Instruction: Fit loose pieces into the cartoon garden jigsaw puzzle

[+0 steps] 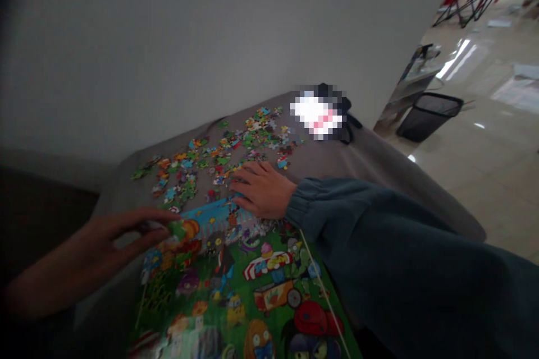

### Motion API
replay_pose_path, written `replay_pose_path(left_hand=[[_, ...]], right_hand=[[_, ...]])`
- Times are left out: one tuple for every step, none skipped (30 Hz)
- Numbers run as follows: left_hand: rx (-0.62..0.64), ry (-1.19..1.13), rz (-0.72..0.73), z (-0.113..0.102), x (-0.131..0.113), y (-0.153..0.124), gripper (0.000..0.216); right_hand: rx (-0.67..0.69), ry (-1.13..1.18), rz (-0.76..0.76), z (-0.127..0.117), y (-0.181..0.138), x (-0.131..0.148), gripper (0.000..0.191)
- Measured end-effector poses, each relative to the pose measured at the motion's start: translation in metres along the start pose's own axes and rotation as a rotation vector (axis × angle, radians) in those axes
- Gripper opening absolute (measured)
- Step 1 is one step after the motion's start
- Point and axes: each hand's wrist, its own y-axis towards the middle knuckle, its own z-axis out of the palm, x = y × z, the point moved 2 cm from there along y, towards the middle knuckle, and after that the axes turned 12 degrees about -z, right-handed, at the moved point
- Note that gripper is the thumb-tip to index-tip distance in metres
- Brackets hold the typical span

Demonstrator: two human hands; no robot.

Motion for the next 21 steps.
replay_pose_path(left_hand=[[0.029,-0.030,0.033,0.013,-0.006,-0.008,0.031],[0.066,-0.054,0.063,0.024,-0.010,-0.014,0.029],[0.091,-0.077,0.092,0.035,-0.014,-0.018,0.028],[0.106,-0.094,0.106,0.044,-0.015,-0.020,0.028],[0.114,-0.109,0.115,0.051,-0.016,-0.020,0.028],[0.114,-0.121,0.118,0.057,-0.015,-0.020,0.028],[0.107,-0.133,0.117,0.061,-0.013,-0.019,0.028],[0.091,-0.144,0.118,0.064,-0.010,-0.018,0.028],[0.073,-0.152,0.120,0.065,-0.007,-0.017,0.028],[0.046,-0.164,0.122,0.065,-0.005,-0.015,0.028],[0.020,-0.180,0.120,0.065,-0.002,-0.014,0.028],[-0.003,-0.202,0.115,0.064,0.000,-0.012,0.029],[-0.021,-0.228,0.107,0.063,0.002,-0.009,0.031],[-0.038,-0.254,0.097,0.062,0.004,-0.006,0.033],[-0.058,-0.276,0.086,0.061,0.007,-0.003,0.035],[-0.081,-0.290,0.077,0.060,0.010,0.001,0.037],[-0.103,-0.298,0.071,0.058,0.013,0.004,0.038],[-0.120,-0.304,0.064,0.057,0.016,0.008,0.039],[-0.127,-0.312,0.055,0.057,0.019,0.011,0.041],[-0.129,-0.331,0.044,0.056,0.021,0.013,0.043],[-0.127,-0.359,0.032,0.056,0.023,0.015,0.045]], right_hand=[[-0.010,-0.008,-0.001,-0.001,0.000,0.000,0.043],[-0.016,-0.014,-0.003,-0.001,0.000,0.000,0.044],[-0.016,-0.017,-0.007,-0.002,0.000,-0.001,0.044],[-0.012,-0.016,-0.011,-0.001,0.000,-0.001,0.044],[-0.004,-0.012,-0.016,0.000,0.000,-0.001,0.043],[0.005,-0.007,-0.020,0.000,0.000,-0.001,0.043],[0.014,-0.001,-0.023,0.001,-0.001,0.000,0.043],[0.021,0.005,-0.025,0.002,-0.001,0.000,0.042],[0.027,0.009,-0.025,0.002,-0.002,0.000,0.042],[0.029,0.012,-0.022,0.001,-0.002,0.000,0.042],[0.028,0.016,-0.018,-0.001,-0.002,-0.001,0.041],[0.023,0.023,-0.014,-0.004,-0.002,-0.003,0.041],[0.017,0.033,-0.009,-0.008,0.001,-0.005,0.040],[0.009,0.044,0.000,-0.013,0.005,-0.010,0.038],[0.000,0.051,0.013,-0.018,0.011,-0.015,0.037],[-0.004,0.053,0.030,-0.022,0.019,-0.021,0.037],[-0.004,0.046,0.051,-0.025,0.029,-0.029,0.036],[0.010,0.024,0.073,-0.026,0.040,-0.036,0.036],[0.042,-0.004,0.085,-0.026,0.052,-0.044,0.037],[0.084,-0.033,0.095,-0.024,0.064,-0.050,0.038],[0.123,-0.055,0.104,-0.021,0.074,-0.056,0.040]])
